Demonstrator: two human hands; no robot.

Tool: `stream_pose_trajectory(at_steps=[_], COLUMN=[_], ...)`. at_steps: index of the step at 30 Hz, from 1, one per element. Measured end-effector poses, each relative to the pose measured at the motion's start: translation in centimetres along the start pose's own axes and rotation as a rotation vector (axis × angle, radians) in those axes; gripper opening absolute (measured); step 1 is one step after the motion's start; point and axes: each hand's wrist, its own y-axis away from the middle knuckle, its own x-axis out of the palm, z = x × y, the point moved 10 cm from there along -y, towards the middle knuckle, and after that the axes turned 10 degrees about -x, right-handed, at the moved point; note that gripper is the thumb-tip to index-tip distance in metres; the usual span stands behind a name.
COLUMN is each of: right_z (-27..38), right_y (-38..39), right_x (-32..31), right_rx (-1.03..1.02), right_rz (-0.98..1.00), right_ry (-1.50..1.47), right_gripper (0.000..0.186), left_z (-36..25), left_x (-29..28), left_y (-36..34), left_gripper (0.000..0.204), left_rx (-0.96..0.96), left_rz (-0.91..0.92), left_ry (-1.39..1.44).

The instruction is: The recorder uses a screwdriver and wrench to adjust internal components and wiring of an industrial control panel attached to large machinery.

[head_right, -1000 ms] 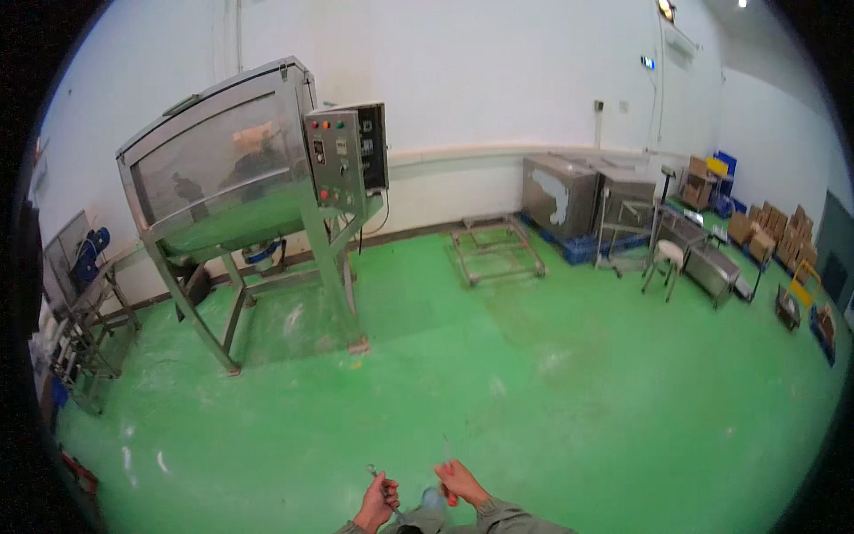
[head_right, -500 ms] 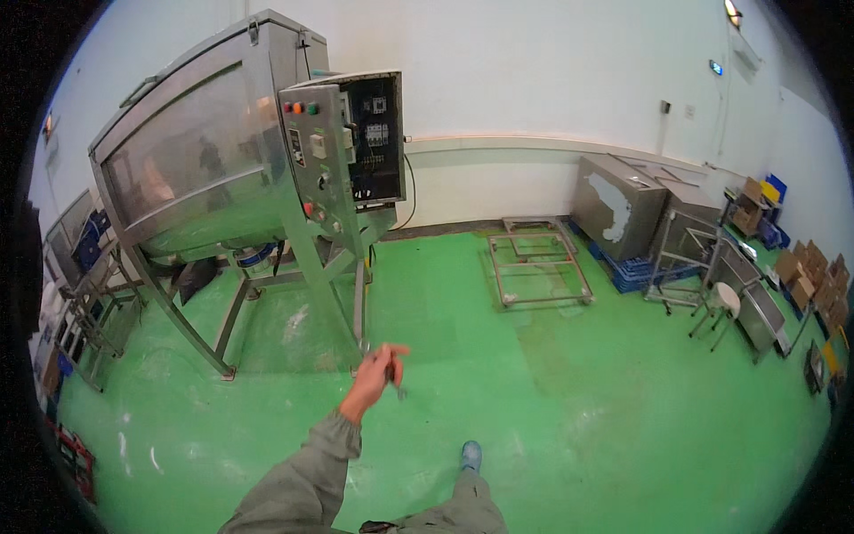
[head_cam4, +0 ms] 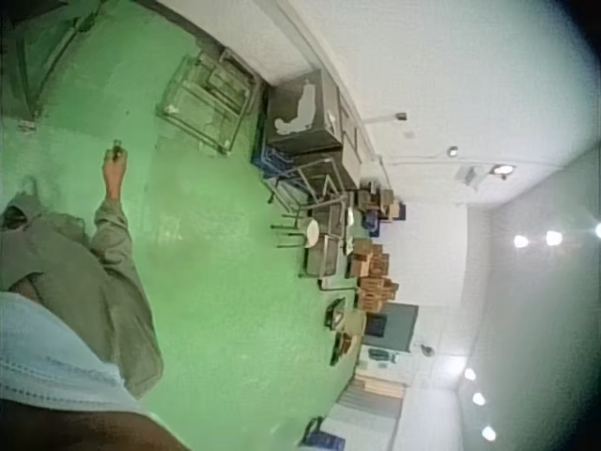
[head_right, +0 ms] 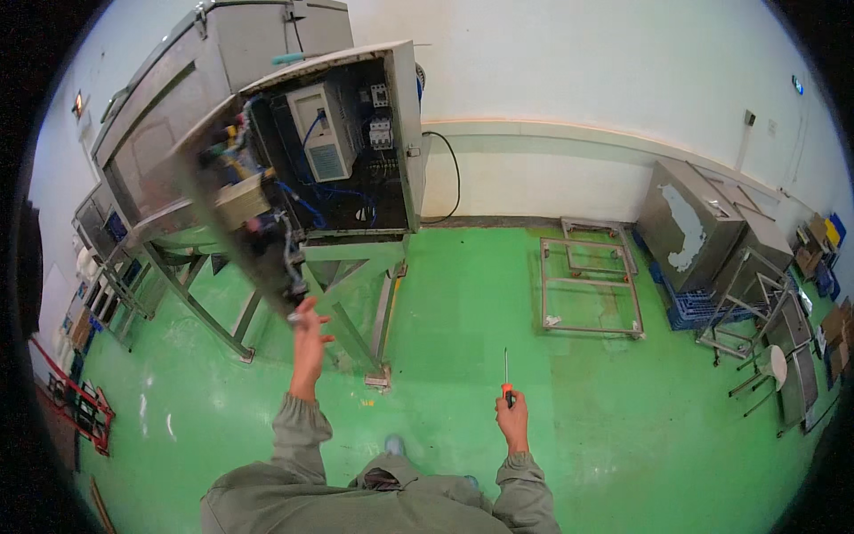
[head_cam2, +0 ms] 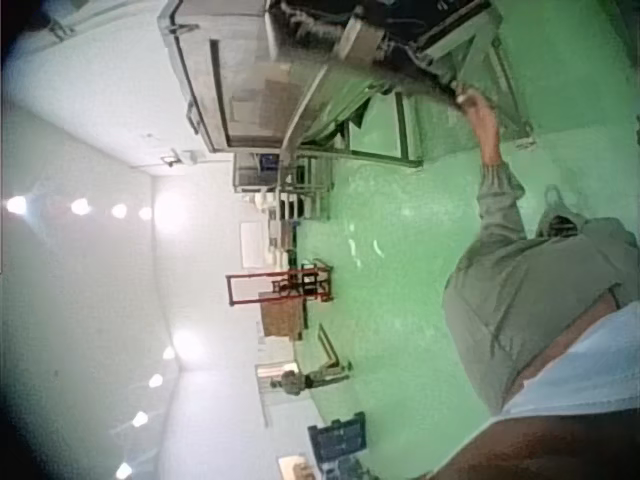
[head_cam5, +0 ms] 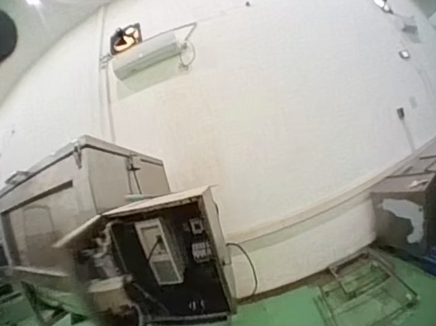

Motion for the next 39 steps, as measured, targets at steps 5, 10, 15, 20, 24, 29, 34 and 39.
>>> stream_pose_trajectory(at_steps=[5, 10, 15, 20, 24, 29, 34, 39], right_z=[5.5, 17.7, 27.1, 31.8, 34.3, 36.8, 36.1, 34.4], right_y=[-3.3, -7.4, -11.3, -19.0, -23.5, -25.0, -27.2, -27.2], right_x=[7.6, 20.4, 27.3, 31.2, 33.4, 37.3, 41.8, 43.5], right_rx=[0.062, -0.239, -0.264, -0.477, -0.462, -0.501, -0.492, -0.357], right_rz=[0.143, 0.336, 0.284, 0.092, 0.079, 0.092, 0.152, 0.129], right_ry=[-0.188, -0.074, -0.215, -0.126, -0.07, 0.053, -0.122, -0.358], right_gripper=[0.038, 0.04, 0.036, 0.035, 0.033, 0.034, 0.035, 0.04], left_z=[2.7, 0.7, -0.1, 0.3, -2.4, 3.2, 4.0, 3.2], left_x=[-2.7, 10.5, 13.0, 13.6, 14.1, 6.8, 9.6, 11.7], left_y=[-5.6, -13.7, -22.6, -30.4, -31.2, -37.8, -38.0, -38.0], left_gripper=[0.031, 0.025, 0.021, 0.019, 0.027, 0.034, 0.027, 0.023], left_rx=[0.001, -0.209, -0.256, -0.201, 0.528, 0.2, -0.198, -0.215], left_rz=[-0.262, 0.522, 0.627, 0.435, 0.271, 0.066, 0.226, 0.305], left_ry=[0.163, 0.195, 0.15, 0.117, -0.402, -0.872, -0.252, 0.057])
